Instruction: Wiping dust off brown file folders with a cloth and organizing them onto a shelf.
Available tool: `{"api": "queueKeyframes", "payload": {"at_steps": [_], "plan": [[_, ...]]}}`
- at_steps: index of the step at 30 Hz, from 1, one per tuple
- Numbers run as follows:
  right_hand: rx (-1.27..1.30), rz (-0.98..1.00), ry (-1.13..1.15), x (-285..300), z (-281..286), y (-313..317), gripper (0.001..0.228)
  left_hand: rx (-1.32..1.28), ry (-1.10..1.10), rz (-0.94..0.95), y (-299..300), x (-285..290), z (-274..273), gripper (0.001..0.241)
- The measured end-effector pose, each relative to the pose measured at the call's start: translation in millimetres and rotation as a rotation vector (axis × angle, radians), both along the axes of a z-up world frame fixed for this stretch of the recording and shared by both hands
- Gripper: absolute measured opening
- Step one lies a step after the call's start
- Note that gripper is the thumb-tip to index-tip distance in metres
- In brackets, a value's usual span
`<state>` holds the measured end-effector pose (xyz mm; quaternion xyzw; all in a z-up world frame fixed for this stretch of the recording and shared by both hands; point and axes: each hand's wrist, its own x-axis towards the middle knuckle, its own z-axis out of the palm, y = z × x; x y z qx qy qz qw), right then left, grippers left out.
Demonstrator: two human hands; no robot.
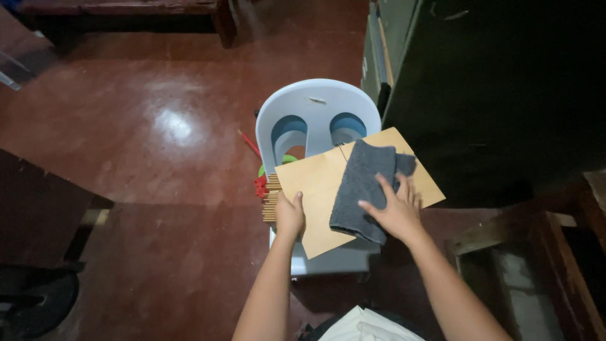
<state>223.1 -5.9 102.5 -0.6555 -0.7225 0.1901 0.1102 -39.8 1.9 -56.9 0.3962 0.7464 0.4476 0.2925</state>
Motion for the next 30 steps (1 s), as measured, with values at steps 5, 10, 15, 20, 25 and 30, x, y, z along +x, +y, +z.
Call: {"api": "queueKeyframes", "payload": {"at_steps": [5, 10, 15, 20, 25, 30], "plan": [[0.181, 0.125, -0.205, -41.7, -42.1, -11.1, 0.091, -0.018, 0.015, -0.022, -6.4, 5.9, 20.8, 0.057], [0.128, 0.531, -0.269, -56.5, -75.1, -10.4, 0.075, -0.031, 0.051, 0.001, -2.1, 5.1, 1.8, 0.057], [0.244, 0.629, -0.122, 16.8, -113.5, 54.9, 0.066, -0.031, 0.018, 0.004, -6.1, 7.4, 16.5, 0.055], [0.306, 0.075, -0.283, 94.5, -154.9, 121.8, 0.065, -0.057, 0.037, 0.000, -5.6, 8.2, 19.8, 0.056], [0.442, -0.296, -0.373, 15.1, -156.0, 109.3, 0.075, -0.053, 0.038, -0.003, -9.4, 10.2, 25.0, 0.053], [0.313, 0.371, 0.058, -99.6, -103.7, 30.9, 0.059, -0.072, 0.051, -0.004, -2.1, 6.7, -3.3, 0.046]]}}
